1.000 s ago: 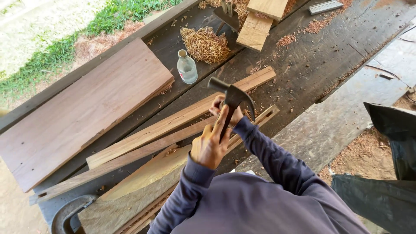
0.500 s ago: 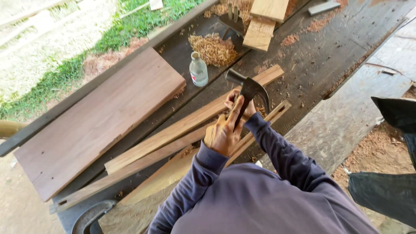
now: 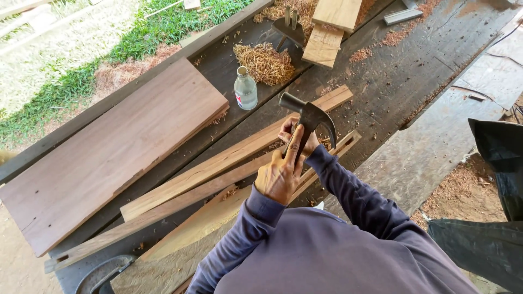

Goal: Using a chisel and hammer to refine a joint in a piece of wood.

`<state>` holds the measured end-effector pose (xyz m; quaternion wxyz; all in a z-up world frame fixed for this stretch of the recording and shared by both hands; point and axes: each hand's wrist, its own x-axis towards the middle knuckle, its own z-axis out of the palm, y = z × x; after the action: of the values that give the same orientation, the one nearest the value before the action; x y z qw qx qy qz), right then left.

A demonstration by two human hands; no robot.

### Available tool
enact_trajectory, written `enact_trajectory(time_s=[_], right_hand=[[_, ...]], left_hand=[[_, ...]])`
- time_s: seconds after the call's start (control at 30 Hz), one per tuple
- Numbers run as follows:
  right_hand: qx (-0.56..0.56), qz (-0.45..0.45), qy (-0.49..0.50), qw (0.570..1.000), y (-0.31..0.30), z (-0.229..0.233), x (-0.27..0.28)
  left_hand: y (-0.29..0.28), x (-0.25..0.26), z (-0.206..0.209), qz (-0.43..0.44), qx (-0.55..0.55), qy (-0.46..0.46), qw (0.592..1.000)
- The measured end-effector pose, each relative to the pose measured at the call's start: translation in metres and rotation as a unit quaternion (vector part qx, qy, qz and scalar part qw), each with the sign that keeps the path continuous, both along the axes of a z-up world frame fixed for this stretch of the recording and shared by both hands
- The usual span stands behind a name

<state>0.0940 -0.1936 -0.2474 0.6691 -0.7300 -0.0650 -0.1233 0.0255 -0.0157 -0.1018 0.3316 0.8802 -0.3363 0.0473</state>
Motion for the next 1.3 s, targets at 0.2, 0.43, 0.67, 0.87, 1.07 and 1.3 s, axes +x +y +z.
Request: enact_trajectory(time_s=[0.2, 0.43, 0.67, 0.87, 1.07, 1.3], right_hand=[[-0.066, -0.038, -0.048, 0.996, 0.000, -0.002, -0.004], [0.117, 0.009, 0.087, 0.989, -0.008, -0.037, 0.009], [0.223, 0.075, -0.059, 0.970, -0.009, -0.006, 0.002], [-0.070, -0.086, -0.114, 0.987, -0.017, -0.010, -0.005], [0.118, -0.009, -0.095, 0.988, -0.004, -0.011, 0.001], [0.031, -0.047, -0.020, 0.998, 0.004, -0.050, 0.005]], left_hand=[[0.005, -0.003, 0.005, -0.002, 0.053, 0.039, 0.998], [0.008, -0.016, 0.091, -0.043, -0.106, 0.057, 0.992], [-0.011, 0.009, 0.065, -0.010, 0.004, 0.001, 1.000], [-0.014, 0.018, 0.020, -0.011, -0.029, 0.053, 0.998], [0.002, 0.004, 0.052, -0.008, 0.020, -0.012, 1.000], [0.019, -0.018, 0.094, -0.044, -0.029, -0.060, 0.997]])
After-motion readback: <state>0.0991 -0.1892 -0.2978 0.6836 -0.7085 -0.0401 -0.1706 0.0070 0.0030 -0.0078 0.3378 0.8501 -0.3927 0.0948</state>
